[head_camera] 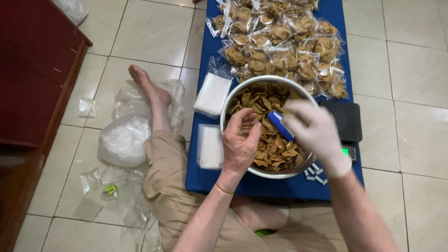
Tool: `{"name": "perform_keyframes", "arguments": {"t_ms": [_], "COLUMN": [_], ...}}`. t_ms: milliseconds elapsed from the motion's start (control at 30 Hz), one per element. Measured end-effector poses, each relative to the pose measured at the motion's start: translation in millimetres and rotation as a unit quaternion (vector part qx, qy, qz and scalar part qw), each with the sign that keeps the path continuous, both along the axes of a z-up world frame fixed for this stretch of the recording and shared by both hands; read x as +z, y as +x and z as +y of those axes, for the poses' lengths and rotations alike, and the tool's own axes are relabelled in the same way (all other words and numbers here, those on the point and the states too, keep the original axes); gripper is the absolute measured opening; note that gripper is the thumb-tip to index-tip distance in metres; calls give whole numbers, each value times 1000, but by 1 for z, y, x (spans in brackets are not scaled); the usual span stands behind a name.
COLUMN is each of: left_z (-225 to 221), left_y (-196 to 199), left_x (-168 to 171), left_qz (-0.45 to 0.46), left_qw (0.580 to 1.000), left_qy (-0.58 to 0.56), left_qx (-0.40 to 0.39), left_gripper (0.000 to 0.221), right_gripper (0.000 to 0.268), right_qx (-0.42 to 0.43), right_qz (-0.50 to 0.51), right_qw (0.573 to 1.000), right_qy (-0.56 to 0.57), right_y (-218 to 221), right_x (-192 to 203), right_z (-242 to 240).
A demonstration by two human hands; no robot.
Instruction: Manually packaging fried snacks from a large bowl into small plastic bags using a handheld tool and a digital scale for portioning.
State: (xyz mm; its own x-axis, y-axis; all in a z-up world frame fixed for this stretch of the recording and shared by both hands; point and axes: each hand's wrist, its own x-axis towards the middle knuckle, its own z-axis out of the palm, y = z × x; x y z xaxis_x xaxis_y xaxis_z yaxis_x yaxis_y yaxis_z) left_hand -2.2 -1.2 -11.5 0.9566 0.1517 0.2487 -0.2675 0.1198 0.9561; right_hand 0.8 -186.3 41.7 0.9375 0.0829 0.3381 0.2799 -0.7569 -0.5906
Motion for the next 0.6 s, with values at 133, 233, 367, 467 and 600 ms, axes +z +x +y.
{"name": "perform_keyframes", "arguments": {"t_ms": [133, 233, 367, 467, 600], "left_z": [-2, -1, -1, 0, -1], "left_y": [1, -1, -5, -6, -5], "left_x": [-2, 3, 16, 16, 14], "left_qz": [3, 5, -1, -16, -6], "left_qw": [1000, 1000, 998, 997, 996], "left_qy": [1, 8, 69, 76, 86], "left_qx": [-2, 1, 7, 15, 6], "left_gripper": [34, 34, 34, 31, 30], "right_gripper": [31, 67, 48, 31, 30], "right_qx": [78, 106, 152, 130, 102], "right_qz": [-36, 9, -46, -38, 29], "right_qw": [996, 984, 954, 951, 952], "right_qy": [-35, -144, -254, -278, -288], "right_y": [-54, -75, -78, -78, -76], "right_x": [-11, -18, -33, -50, -60], "right_z": [26, 43, 51, 49, 47]}}
